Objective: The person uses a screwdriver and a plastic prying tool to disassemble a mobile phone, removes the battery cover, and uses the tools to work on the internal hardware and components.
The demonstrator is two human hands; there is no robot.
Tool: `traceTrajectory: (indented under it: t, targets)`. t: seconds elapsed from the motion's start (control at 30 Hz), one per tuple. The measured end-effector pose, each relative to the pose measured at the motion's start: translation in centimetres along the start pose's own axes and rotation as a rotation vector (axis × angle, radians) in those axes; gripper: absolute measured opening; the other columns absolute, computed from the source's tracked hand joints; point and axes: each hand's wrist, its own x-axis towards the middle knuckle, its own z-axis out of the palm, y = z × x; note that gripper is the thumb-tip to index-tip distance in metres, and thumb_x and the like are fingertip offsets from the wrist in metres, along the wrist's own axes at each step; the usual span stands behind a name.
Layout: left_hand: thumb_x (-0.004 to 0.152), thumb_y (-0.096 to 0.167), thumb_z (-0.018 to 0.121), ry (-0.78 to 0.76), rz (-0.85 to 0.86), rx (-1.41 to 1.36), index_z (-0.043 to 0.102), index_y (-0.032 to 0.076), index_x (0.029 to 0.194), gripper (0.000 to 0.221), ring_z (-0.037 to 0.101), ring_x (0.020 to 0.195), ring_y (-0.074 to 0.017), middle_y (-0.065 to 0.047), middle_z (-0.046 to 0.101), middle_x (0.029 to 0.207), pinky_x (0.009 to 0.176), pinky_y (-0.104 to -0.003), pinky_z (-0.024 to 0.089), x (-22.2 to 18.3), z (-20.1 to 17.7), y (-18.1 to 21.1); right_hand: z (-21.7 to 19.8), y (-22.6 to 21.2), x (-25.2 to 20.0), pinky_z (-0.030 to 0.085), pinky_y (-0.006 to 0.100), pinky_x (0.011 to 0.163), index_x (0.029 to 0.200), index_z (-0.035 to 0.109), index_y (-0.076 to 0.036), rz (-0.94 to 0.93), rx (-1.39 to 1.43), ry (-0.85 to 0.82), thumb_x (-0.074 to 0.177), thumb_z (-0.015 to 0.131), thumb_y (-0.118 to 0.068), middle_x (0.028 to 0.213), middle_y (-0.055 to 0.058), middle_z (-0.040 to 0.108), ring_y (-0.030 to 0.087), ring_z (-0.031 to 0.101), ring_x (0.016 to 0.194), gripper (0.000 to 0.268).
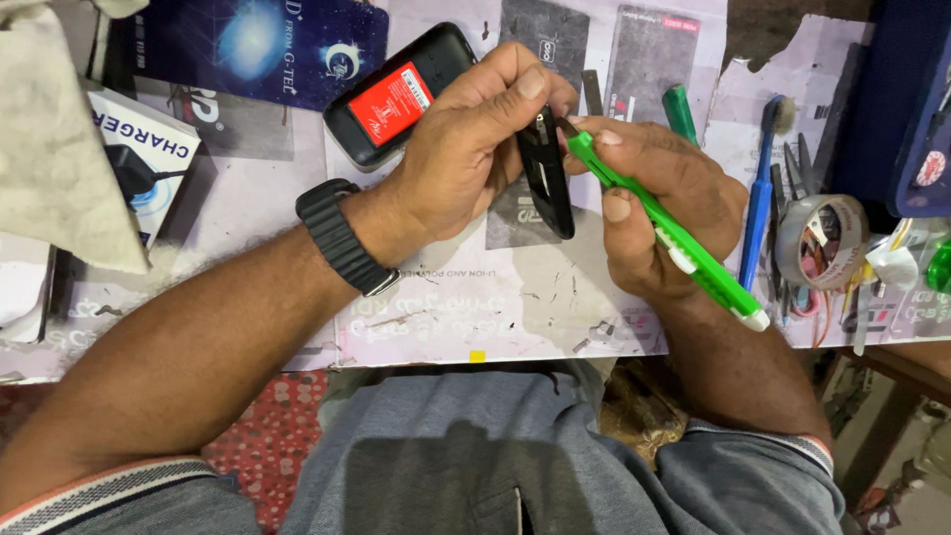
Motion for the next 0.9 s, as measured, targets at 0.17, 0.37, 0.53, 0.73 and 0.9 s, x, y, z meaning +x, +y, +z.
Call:
traceTrajectory:
  t: [0.17, 0.37, 0.53, 0.73, 0.9]
  targets:
    - [0.115, 0.029, 0.049, 0.01, -0.03, -0.052, 0.053, 0.002, 0.116, 0.027, 0.069, 0.099, -0.0174, -0.01, 0.061, 0.113, 0.096, -0.037, 0.062, -0.12, 0.15, 0.21, -0.23, -0.2, 0.13, 0.064, 0.037, 0.09, 0.129, 0.055, 0.003, 0.001, -0.016, -0.022, 0.112, 0.051, -0.008, 0.124, 0.025, 0.068, 0.029, 0.074, 0.1, 0.021]
    - [0.117, 0.028, 0.05, -0.01, 0.004, -0.065, 0.053, 0.002, 0.118, 0.026, 0.066, 0.102, -0.0156, -0.01, 0.06, 0.114, 0.095, -0.035, 0.059, -0.06, 0.1, 0.07, -0.44, -0.1, 0.38, 0.063, 0.037, 0.086, 0.126, 0.056, 0.004, -0.017, -0.04, -0.026, 0.11, 0.052, -0.007, 0.121, 0.026, 0.069, 0.03, 0.075, 0.097, 0.02]
    - [0.117, 0.027, 0.051, -0.026, 0.011, -0.059, 0.053, 0.003, 0.117, 0.024, 0.066, 0.102, -0.0162, -0.01, 0.061, 0.115, 0.097, -0.036, 0.06, 0.01, -0.02, -0.02, -0.38, 0.19, 0.31, 0.063, 0.037, 0.086, 0.124, 0.056, 0.004, -0.036, -0.016, -0.011, 0.11, 0.054, -0.007, 0.121, 0.027, 0.069, 0.031, 0.074, 0.101, 0.018]
    - [0.116, 0.027, 0.051, -0.021, -0.013, -0.034, 0.054, 0.002, 0.116, 0.025, 0.068, 0.1, -0.018, -0.011, 0.062, 0.115, 0.093, -0.034, 0.059, -0.09, 0.14, 0.32, -0.21, 0.38, 0.44, 0.062, 0.037, 0.083, 0.121, 0.056, 0.004, -0.071, -0.041, -0.012, 0.107, 0.056, -0.005, 0.119, 0.028, 0.07, 0.031, 0.075, 0.096, 0.017]
    - [0.116, 0.025, 0.049, -0.005, -0.027, -0.064, 0.054, 0.002, 0.114, 0.024, 0.067, 0.104, -0.0196, -0.011, 0.06, 0.114, 0.097, -0.038, 0.059, -0.12, 0.29, 0.33, -0.41, 0.13, 0.53, 0.062, 0.037, 0.083, 0.122, 0.055, 0.004, -0.063, -0.032, -0.025, 0.108, 0.055, -0.005, 0.118, 0.028, 0.07, 0.03, 0.075, 0.093, 0.016]
